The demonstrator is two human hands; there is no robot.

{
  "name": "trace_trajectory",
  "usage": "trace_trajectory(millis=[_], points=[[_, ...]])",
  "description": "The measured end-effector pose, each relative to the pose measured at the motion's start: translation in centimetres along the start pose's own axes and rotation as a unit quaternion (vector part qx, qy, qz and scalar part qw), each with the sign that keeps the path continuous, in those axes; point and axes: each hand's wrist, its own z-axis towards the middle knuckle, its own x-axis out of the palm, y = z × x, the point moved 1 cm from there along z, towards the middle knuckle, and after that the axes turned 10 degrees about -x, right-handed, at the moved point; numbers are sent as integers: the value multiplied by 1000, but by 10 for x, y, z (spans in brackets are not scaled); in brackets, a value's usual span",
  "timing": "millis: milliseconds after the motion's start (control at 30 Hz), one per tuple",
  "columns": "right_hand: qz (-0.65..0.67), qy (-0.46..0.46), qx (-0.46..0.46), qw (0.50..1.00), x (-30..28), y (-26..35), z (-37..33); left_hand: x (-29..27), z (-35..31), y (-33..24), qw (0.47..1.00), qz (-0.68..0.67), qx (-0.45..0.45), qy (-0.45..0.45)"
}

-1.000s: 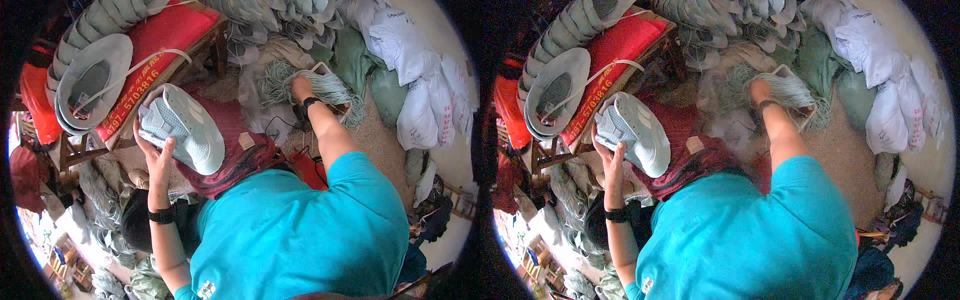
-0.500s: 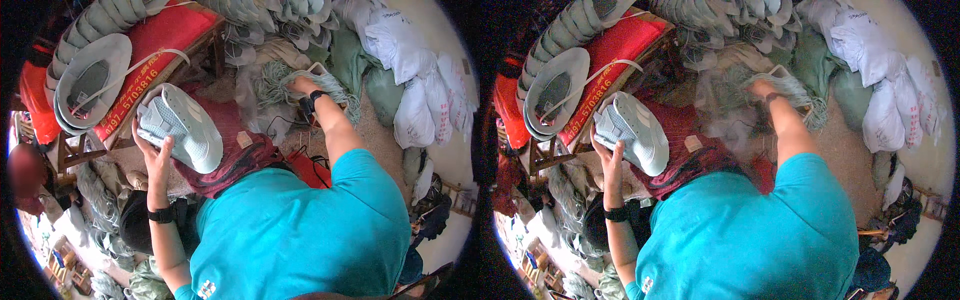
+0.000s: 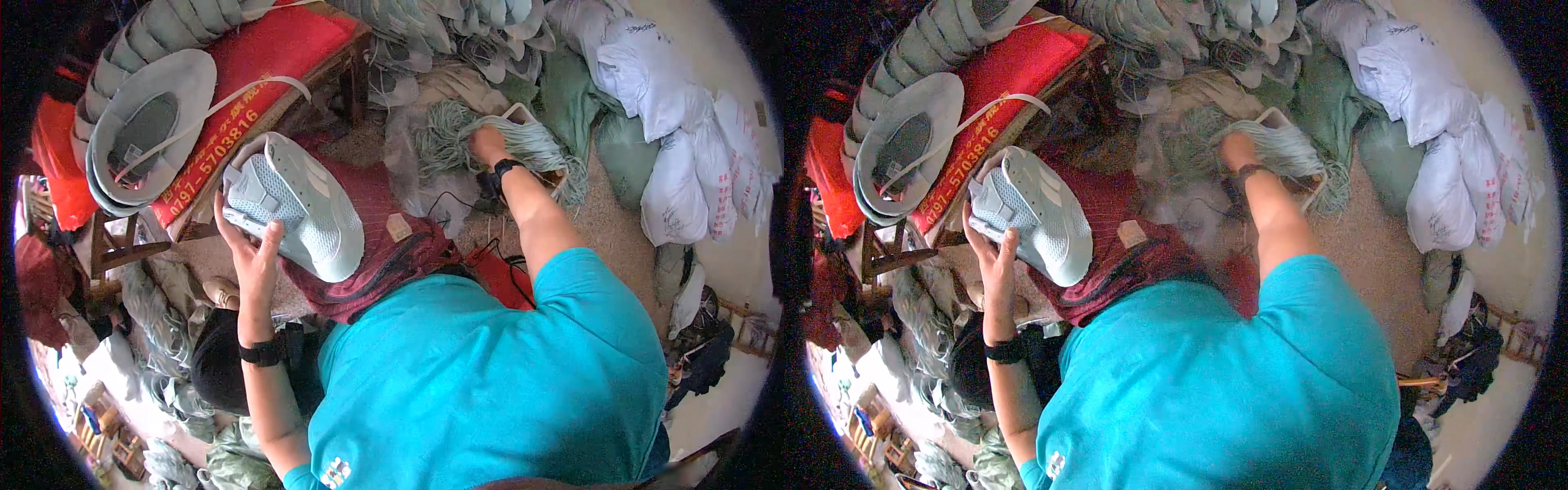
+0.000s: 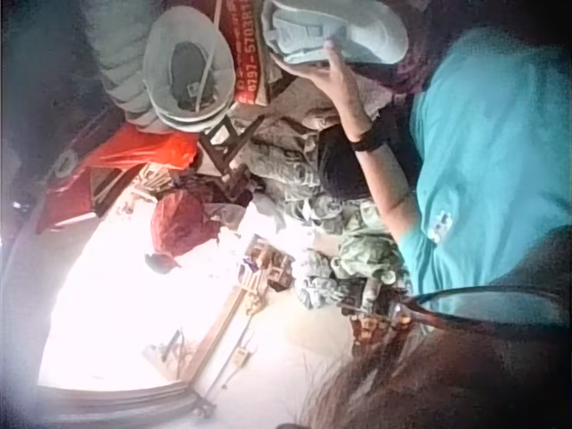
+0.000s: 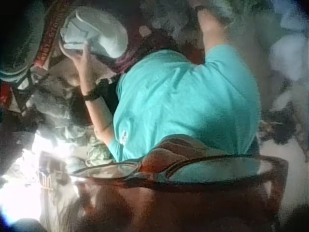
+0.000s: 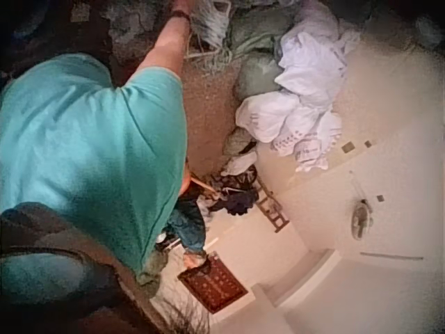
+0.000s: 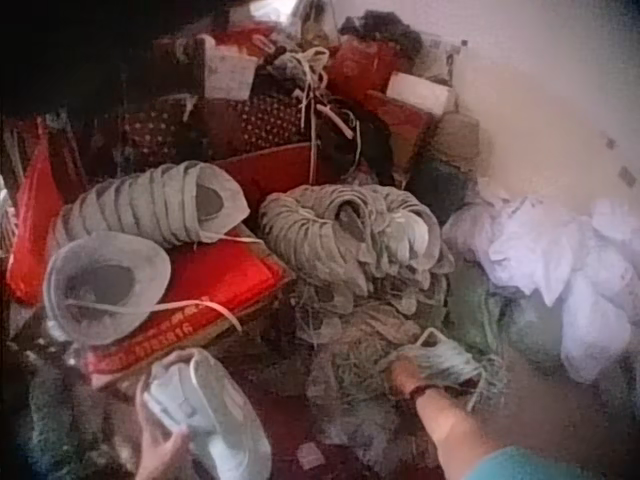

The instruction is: The person threads a white shoelace through the eyelets of a light-colored sneaker, pulling the lace tight and adjusting the loops. The person works on a single shoe held in their hands while sitting on the floor.

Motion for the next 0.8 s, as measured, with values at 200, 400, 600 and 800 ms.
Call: trace_trajectory(millis=[200, 400, 600, 800], points=[[311, 69, 78, 945, -70, 38, 27, -7, -17, -25, 918, 308, 187, -166], [541, 119, -277, 785, -243, 210, -36, 36, -27, -77, 986, 36, 109, 123], [540, -56, -405, 735, -343, 260, -92, 36, -45, -73, 951, -75, -85, 288], [209, -284, -298, 887, -341, 221, -58, -11, -61, -39, 986, 65, 28, 151]])
